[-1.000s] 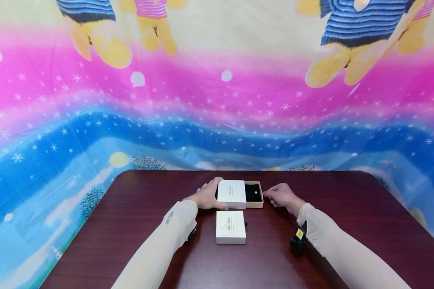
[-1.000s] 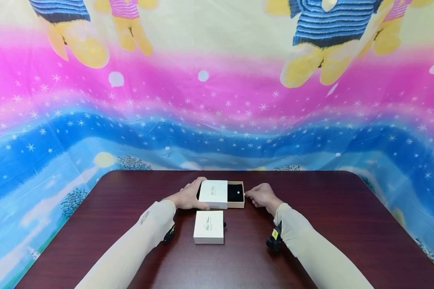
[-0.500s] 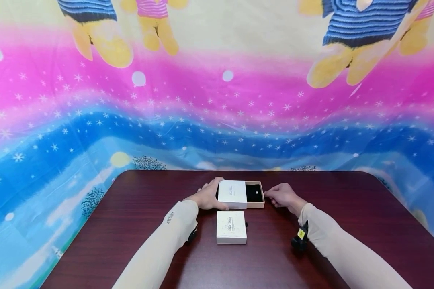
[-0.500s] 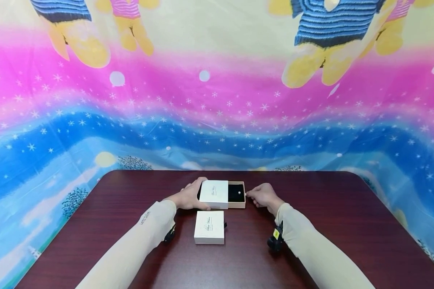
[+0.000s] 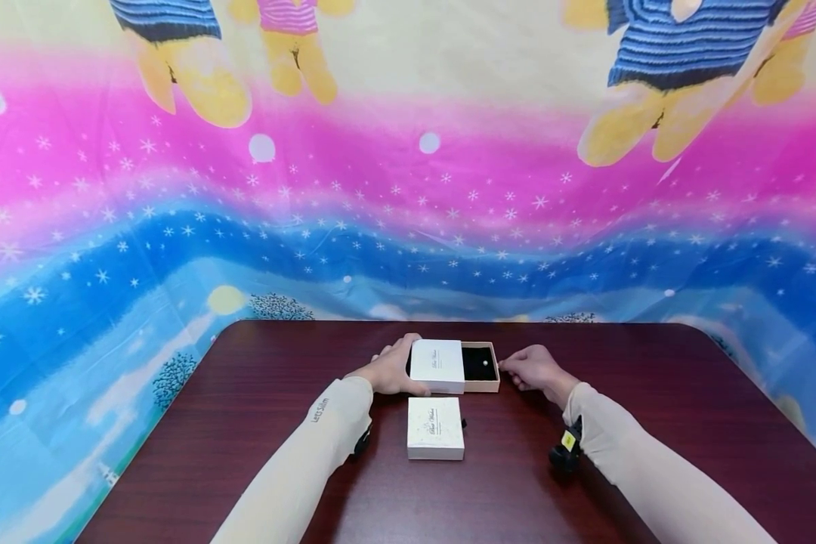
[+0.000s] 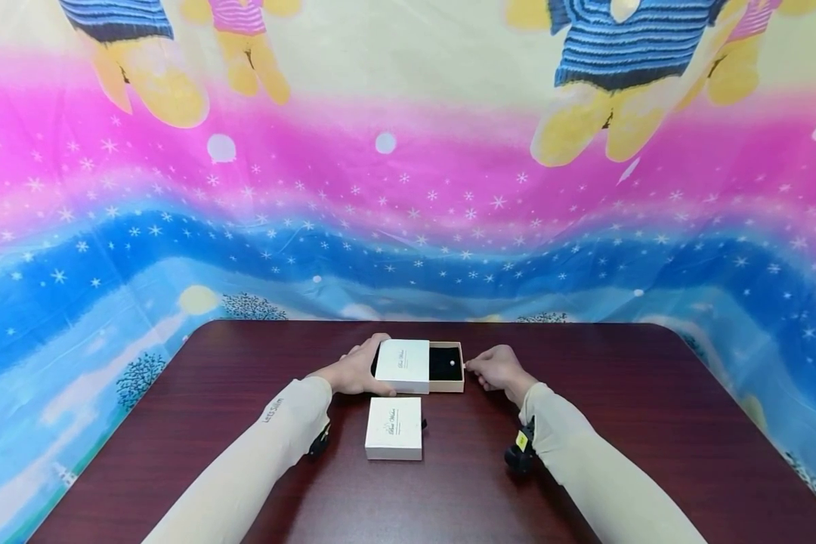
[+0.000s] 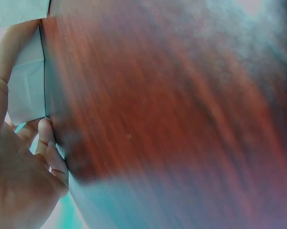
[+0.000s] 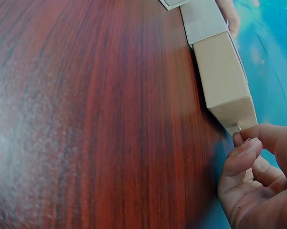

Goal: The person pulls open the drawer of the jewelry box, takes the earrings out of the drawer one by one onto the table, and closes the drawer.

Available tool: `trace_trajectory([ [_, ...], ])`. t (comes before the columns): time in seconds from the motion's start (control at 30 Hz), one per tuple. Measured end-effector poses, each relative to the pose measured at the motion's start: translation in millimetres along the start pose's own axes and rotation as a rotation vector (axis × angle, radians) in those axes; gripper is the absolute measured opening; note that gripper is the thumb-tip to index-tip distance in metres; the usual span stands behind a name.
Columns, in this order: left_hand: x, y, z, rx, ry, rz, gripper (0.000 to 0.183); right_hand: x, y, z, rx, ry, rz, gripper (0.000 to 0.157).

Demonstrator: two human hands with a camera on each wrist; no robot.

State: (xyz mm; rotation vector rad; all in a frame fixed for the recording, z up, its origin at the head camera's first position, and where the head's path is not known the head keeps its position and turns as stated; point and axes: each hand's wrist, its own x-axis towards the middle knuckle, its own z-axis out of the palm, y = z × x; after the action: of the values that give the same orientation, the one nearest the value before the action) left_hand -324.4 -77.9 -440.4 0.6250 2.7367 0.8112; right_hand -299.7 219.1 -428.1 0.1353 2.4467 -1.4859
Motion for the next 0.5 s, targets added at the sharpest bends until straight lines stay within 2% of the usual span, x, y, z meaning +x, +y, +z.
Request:
trace_trajectory([
  [0.5,0.8,0.1,1.0,-0.007,-0.014,-0.02,0.109,4.0,3.1,-1.8,-0.001,-0.004,-0.005,0.023],
])
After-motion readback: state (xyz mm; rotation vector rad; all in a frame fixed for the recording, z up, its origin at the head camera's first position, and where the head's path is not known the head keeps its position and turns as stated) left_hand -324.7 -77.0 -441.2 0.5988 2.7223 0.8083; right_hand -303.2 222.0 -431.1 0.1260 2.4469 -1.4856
